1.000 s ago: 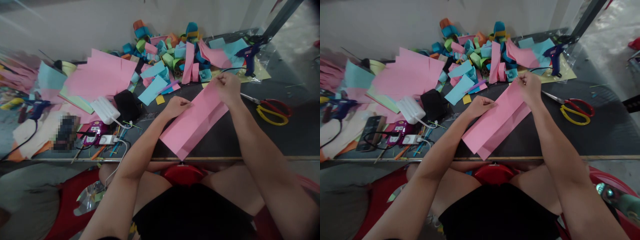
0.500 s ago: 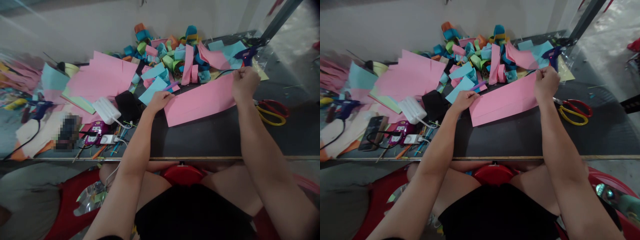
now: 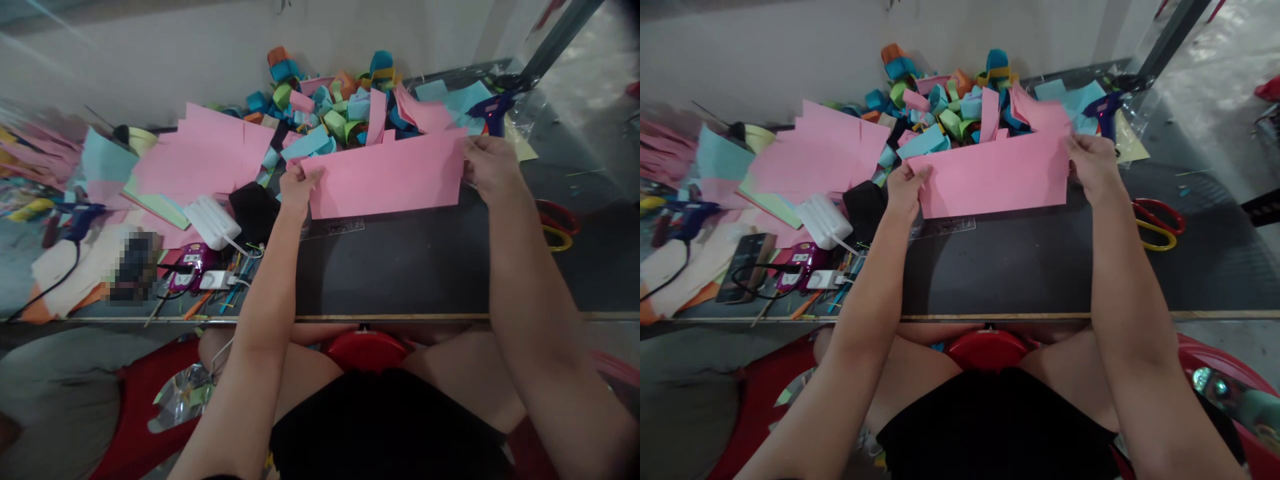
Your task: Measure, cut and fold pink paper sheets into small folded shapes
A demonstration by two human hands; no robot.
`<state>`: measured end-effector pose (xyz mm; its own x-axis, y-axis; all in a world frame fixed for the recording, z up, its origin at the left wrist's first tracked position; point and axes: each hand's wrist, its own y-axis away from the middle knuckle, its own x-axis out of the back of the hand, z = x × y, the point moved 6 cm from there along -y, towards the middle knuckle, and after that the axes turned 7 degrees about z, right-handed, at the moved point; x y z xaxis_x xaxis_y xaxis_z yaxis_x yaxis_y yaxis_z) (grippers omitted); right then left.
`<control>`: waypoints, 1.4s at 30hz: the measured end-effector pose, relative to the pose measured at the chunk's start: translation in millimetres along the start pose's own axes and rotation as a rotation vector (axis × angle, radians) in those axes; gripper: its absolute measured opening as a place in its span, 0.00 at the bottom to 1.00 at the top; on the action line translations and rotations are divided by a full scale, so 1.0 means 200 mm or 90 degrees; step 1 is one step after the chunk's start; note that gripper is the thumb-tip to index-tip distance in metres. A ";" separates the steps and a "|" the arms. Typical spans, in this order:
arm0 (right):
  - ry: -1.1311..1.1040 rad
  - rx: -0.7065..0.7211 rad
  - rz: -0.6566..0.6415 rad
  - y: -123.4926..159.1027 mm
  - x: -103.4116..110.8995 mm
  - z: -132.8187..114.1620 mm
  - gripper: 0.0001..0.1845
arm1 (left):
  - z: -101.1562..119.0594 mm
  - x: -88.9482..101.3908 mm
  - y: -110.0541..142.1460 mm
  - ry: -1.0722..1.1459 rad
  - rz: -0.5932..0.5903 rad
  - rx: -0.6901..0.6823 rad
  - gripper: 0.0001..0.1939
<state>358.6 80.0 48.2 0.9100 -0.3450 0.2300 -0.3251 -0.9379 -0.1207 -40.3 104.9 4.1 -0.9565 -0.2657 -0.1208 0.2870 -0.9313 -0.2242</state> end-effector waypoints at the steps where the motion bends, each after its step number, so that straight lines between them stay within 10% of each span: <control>1: -0.026 -0.060 -0.037 0.01 -0.02 0.03 0.10 | 0.00 0.02 -0.02 0.003 0.032 -0.019 0.29; 17: -0.054 -0.178 -0.016 0.12 -0.03 -0.06 0.11 | 0.01 0.09 -0.04 -0.051 0.092 -0.003 0.30; 30: -0.104 -0.125 -0.109 0.14 -0.06 -0.01 0.25 | 0.12 -0.01 0.06 0.067 0.036 0.100 0.08; 37: -0.172 0.008 -0.014 0.09 -0.05 -0.05 0.34 | 0.11 0.04 0.01 0.072 0.003 0.040 0.18; 42: -0.079 0.204 0.048 0.16 -0.05 -0.19 0.29 | 0.17 0.13 -0.03 0.016 0.157 -0.140 0.30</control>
<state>329.3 51.4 78.9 0.9175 -0.3870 0.0922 -0.3128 -0.8449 -0.4339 -68.8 94.3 34.5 -0.8560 -0.4676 -0.2203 0.5168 -0.7632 -0.3879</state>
